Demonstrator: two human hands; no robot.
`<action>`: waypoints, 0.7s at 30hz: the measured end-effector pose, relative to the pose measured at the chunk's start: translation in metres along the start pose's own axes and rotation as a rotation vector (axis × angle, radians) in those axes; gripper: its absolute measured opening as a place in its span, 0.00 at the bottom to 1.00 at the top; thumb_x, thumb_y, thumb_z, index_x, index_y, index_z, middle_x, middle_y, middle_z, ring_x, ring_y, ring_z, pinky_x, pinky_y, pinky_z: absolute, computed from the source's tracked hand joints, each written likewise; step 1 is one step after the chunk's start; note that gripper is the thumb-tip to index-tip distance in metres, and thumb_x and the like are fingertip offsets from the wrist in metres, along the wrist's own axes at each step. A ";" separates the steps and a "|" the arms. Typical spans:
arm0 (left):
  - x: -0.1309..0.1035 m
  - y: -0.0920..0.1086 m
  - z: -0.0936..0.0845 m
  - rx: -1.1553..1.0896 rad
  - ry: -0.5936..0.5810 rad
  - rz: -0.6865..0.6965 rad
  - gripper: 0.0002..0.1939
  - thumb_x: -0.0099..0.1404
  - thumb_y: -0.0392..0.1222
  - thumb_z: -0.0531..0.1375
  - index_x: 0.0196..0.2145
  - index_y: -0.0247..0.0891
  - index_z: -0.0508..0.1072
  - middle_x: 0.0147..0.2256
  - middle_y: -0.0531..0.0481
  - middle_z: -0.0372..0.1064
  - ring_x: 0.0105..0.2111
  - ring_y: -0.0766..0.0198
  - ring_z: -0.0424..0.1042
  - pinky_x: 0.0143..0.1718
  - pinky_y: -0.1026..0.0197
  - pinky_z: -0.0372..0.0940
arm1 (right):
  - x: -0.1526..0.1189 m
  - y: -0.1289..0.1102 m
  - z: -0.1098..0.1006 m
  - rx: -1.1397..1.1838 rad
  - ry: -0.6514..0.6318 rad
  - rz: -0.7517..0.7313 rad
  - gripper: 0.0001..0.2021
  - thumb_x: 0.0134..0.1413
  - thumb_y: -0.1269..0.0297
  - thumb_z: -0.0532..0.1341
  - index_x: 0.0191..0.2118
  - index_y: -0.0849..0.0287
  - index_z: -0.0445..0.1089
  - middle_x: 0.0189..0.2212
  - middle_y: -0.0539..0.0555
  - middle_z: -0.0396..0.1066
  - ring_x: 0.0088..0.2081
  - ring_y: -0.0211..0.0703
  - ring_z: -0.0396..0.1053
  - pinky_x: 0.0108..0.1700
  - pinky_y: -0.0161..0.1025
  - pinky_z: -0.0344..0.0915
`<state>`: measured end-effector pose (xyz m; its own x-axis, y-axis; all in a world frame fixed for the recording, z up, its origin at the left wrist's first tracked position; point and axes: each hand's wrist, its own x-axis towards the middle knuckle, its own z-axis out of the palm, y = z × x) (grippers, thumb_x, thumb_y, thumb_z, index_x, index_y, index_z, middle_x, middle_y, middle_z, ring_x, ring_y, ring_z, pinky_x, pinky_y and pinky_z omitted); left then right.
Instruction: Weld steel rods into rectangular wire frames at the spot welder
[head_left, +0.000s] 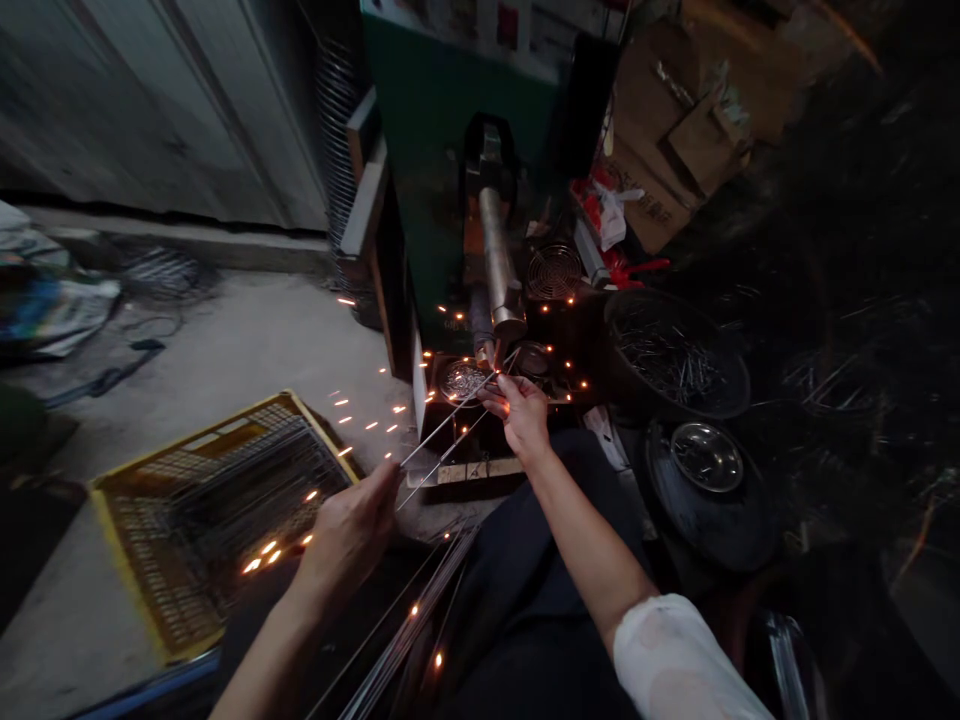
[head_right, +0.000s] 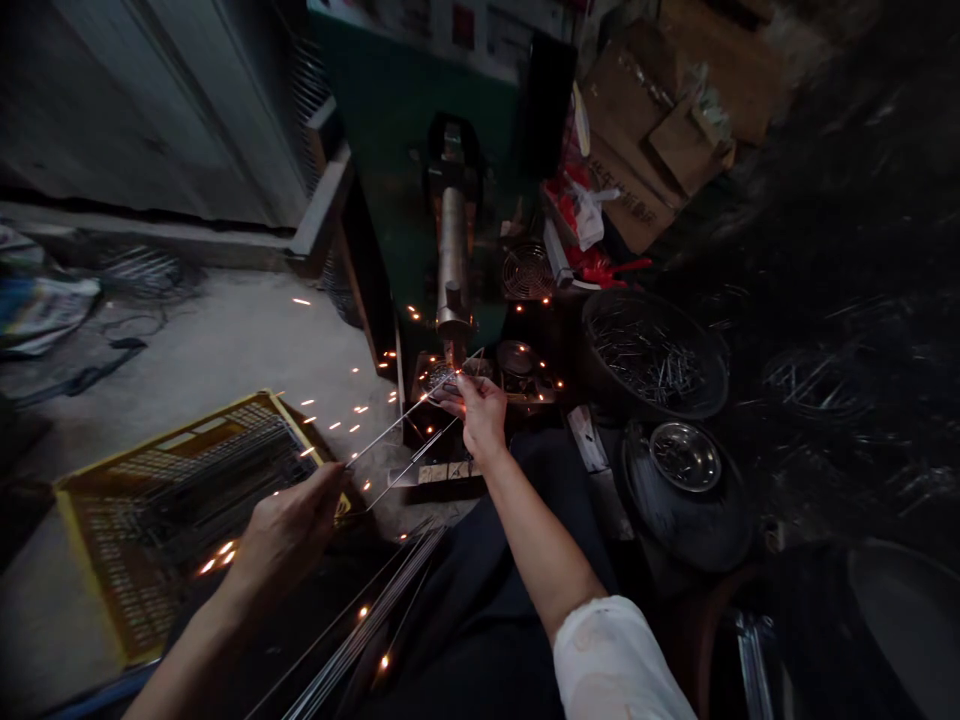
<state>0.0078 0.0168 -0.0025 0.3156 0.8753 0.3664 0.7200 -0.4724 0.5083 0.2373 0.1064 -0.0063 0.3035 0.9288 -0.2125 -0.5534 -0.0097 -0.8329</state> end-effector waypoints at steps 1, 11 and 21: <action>0.001 0.001 0.000 -0.009 0.002 0.001 0.11 0.71 0.39 0.49 0.29 0.40 0.63 0.19 0.58 0.59 0.16 0.68 0.61 0.21 0.65 0.51 | 0.000 -0.001 -0.002 -0.006 -0.018 -0.002 0.13 0.46 0.60 0.70 0.31 0.60 0.67 0.25 0.51 0.76 0.26 0.41 0.77 0.26 0.32 0.74; 0.027 -0.007 0.015 -0.111 -0.005 -0.033 0.12 0.69 0.42 0.51 0.27 0.40 0.62 0.17 0.59 0.51 0.16 0.69 0.53 0.22 0.65 0.49 | 0.013 -0.016 -0.015 -0.170 0.030 -0.107 0.20 0.39 0.51 0.72 0.32 0.59 0.69 0.22 0.46 0.72 0.23 0.37 0.72 0.25 0.33 0.72; 0.033 -0.013 -0.003 -0.014 -0.085 -0.135 0.15 0.68 0.48 0.50 0.28 0.39 0.68 0.18 0.56 0.58 0.17 0.69 0.57 0.23 0.66 0.53 | 0.016 -0.016 -0.014 -0.144 -0.025 -0.072 0.16 0.43 0.53 0.71 0.31 0.59 0.70 0.24 0.46 0.73 0.22 0.32 0.69 0.23 0.27 0.68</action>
<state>0.0072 0.0513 0.0058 0.2682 0.9361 0.2274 0.7506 -0.3510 0.5598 0.2620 0.1162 -0.0032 0.3175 0.9381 -0.1385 -0.4138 0.0057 -0.9104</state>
